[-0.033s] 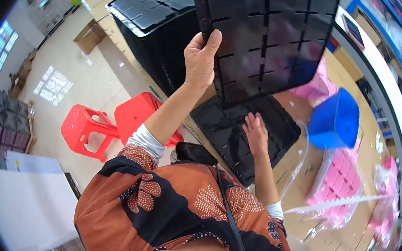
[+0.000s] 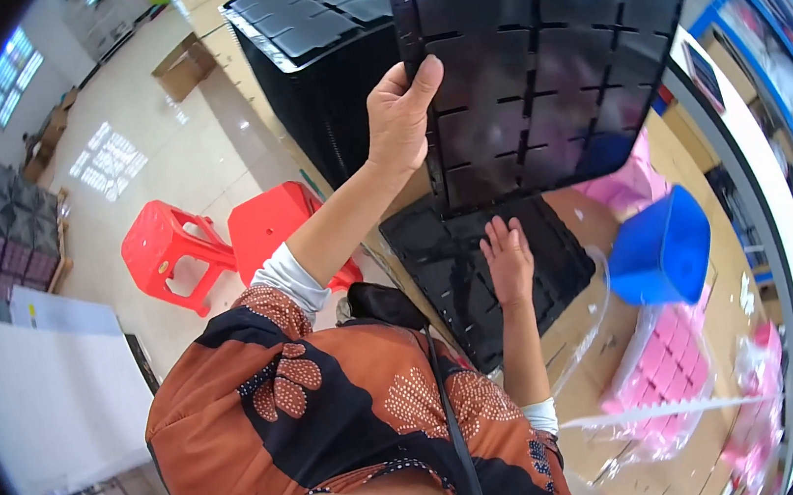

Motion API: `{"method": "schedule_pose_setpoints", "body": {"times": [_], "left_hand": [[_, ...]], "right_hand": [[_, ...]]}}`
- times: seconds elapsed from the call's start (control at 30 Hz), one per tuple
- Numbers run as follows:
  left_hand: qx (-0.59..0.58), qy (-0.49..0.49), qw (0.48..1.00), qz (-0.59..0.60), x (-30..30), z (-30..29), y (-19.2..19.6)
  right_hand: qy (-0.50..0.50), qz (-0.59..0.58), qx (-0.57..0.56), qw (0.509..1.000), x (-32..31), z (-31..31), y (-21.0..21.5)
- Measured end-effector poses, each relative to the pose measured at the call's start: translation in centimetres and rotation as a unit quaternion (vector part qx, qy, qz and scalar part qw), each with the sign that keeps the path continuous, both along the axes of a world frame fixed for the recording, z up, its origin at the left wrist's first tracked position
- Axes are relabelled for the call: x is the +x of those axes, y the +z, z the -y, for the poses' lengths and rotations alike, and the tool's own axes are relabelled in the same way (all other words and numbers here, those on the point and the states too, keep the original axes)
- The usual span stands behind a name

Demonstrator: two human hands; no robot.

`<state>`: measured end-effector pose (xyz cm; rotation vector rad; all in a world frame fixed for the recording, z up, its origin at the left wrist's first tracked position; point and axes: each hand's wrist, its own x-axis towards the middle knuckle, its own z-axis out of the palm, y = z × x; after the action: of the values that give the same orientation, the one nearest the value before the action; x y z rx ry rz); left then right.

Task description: The person applies small adhesive pads to black plastic trays, then places pink foam inserts into the trays by hand.

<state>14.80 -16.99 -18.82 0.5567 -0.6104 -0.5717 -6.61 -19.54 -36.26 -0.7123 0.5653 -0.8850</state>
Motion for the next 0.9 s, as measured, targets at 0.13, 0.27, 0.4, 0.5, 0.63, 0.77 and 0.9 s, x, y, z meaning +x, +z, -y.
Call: {"method": "schedule_pose_setpoints", "body": {"times": [0.13,0.27,0.4,0.5,0.63,0.77,0.9], "left_hand": [[-0.012,-0.020,0.999,-0.030,3.6,-0.8,2.1],[-0.028,0.013,0.994,-0.107,8.3,-1.4,5.7],[-0.035,0.166,0.985,-0.034,17.4,0.1,5.3],[0.078,0.276,0.958,0.012,24.3,1.1,3.9],[0.263,0.375,0.881,0.118,30.9,0.5,2.1],[0.426,0.388,0.812,0.091,33.3,-0.2,0.2],[0.545,0.407,0.718,0.150,35.1,-0.3,-1.3]], "right_hand": [[0.033,0.034,-0.127,0.991,3.8,2.1,5.0],[0.003,0.028,-0.157,0.987,9.2,2.1,10.9],[0.055,-0.039,-0.206,0.976,15.3,3.7,15.1],[0.077,-0.044,-0.198,0.976,20.1,5.7,17.6],[0.157,-0.098,-0.190,0.964,24.7,7.1,19.9],[0.155,-0.268,-0.274,0.911,26.9,7.0,21.0],[0.161,-0.432,-0.364,0.809,27.6,7.7,22.7]]}}
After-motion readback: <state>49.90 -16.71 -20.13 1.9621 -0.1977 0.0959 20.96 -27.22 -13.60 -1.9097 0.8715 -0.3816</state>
